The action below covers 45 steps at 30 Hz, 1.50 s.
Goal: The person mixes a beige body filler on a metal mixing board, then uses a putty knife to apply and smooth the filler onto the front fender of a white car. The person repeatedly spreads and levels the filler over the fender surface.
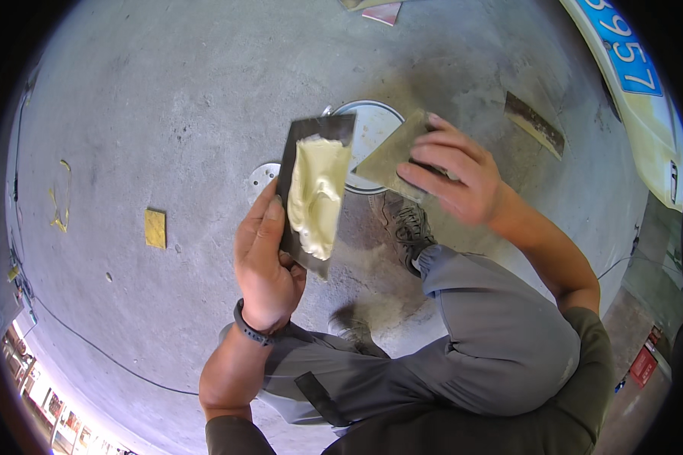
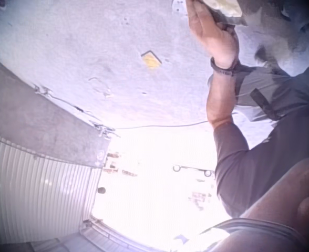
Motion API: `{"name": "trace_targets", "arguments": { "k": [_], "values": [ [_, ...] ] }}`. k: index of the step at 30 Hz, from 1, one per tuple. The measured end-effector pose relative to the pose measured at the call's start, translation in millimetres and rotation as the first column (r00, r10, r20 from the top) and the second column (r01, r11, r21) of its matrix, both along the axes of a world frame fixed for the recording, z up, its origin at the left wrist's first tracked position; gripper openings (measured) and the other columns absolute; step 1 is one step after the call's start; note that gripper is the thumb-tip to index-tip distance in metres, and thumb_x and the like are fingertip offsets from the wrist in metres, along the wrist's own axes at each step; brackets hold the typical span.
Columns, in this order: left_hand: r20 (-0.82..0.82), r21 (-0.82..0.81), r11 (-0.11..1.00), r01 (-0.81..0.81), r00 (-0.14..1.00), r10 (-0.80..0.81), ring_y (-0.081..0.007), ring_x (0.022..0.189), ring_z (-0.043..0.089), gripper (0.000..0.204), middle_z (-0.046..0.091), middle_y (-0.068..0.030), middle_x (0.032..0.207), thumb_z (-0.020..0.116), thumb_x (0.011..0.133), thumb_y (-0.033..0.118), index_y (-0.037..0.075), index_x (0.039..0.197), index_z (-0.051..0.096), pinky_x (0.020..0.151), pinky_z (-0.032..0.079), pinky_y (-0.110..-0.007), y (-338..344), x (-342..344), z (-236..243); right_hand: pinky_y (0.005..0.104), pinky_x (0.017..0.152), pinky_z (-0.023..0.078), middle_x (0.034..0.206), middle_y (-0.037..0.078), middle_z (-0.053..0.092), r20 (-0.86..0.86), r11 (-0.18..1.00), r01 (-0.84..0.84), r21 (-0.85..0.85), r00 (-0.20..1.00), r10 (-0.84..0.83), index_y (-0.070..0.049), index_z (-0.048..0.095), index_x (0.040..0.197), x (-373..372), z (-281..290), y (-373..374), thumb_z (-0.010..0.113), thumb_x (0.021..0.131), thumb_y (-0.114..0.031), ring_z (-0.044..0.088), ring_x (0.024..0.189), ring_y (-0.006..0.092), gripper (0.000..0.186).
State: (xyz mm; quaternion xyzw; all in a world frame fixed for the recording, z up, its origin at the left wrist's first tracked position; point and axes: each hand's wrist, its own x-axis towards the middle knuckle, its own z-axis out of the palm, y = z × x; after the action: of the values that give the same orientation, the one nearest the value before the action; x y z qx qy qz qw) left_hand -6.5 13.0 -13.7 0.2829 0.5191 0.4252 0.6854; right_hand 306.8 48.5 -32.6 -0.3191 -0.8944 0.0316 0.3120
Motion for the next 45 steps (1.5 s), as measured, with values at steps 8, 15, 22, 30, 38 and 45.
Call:
{"name": "trace_targets", "arguments": {
  "k": [8,15,22,30,38,45],
  "values": [
    [-0.236,0.292,0.93,0.224,0.959,-0.157,-0.0061,0.086,0.06,0.049,0.074,-0.0083,0.114,0.05,0.116,0.023,-0.013,0.15,0.055,0.076,0.045,-0.021,-2,14,3,0.0302,0.098,0.054,0.122,0.011,0.076,-0.318,0.572,0.162,-0.804,0.695,-0.645,0.002,0.059,0.152,-24,11,-3,0.064,0.101,-0.003,0.067,0.106,0.0141,0.051],
    [-0.158,0.319,0.927,0.197,0.976,-0.153,-0.0149,0.111,0.068,0.051,0.073,-0.015,0.124,0.045,0.118,0.026,-0.013,0.148,0.057,0.097,0.053,-0.027,-1,30,0,0.0283,0.108,0.048,0.135,0.009,0.069,-0.192,0.388,0.069,-0.919,0.781,-0.594,-0.002,0.053,0.159,-55,-3,-18,0.061,0.104,0.001,0.06,0.12,0.0111,0.056],
    [-0.262,0.209,0.96,0.188,0.956,-0.131,-0.006,0.087,0.063,0.046,0.073,-0.0084,0.104,0.041,0.12,0.023,-0.012,0.145,0.058,0.072,0.051,-0.022,13,31,-7,0.0336,0.109,0.05,0.139,0.021,0.072,-0.264,0.497,-0.028,-0.867,0.873,-0.411,0.0,0.058,0.154,-58,2,-38,0.064,0.098,-0.001,0.07,0.126,0.0249,0.056],
    [-0.655,0.177,0.909,0.378,0.734,-0.178,-0.0129,0.06,0.053,0.037,0.058,-0.0075,0.07,0.052,0.114,0.016,-0.008,0.14,0.064,0.055,0.045,-0.037,36,21,-48,0.0299,0.102,0.053,0.136,0.006,0.07,-0.475,0.068,-0.59,-0.804,0.571,-0.67,0.0,0.059,0.155,-26,13,-40,0.059,0.1,0.009,0.068,0.114,0.013,0.056],
    [-0.987,0.088,0.699,0.71,0.155,-0.034,-0.0344,0.064,0.074,0.036,0.075,-0.0151,0.073,0.072,0.103,0.029,0.003,0.128,0.073,0.062,0.057,-0.046,61,26,-41,0.0314,0.09,0.057,0.117,0.011,0.075,-0.545,0.196,-0.792,-0.578,0.197,-0.815,0.006,0.05,0.158,15,22,-47,0.062,0.101,0.006,0.073,0.101,0.0172,0.059],
    [-0.914,0.369,0.537,0.759,0.401,0.061,-0.0365,0.095,0.075,0.039,0.076,-0.0223,0.102,0.084,0.093,0.033,-0.001,0.11,0.073,0.082,0.059,-0.046,288,109,-160,0.031,0.102,0.056,0.133,0.009,0.072,-0.6,0.324,-0.883,-0.339,-0.062,-0.798,0.005,0.051,0.158,66,6,-61,0.06,0.103,0.008,0.071,0.116,0.0149,0.056]
  ]
}}
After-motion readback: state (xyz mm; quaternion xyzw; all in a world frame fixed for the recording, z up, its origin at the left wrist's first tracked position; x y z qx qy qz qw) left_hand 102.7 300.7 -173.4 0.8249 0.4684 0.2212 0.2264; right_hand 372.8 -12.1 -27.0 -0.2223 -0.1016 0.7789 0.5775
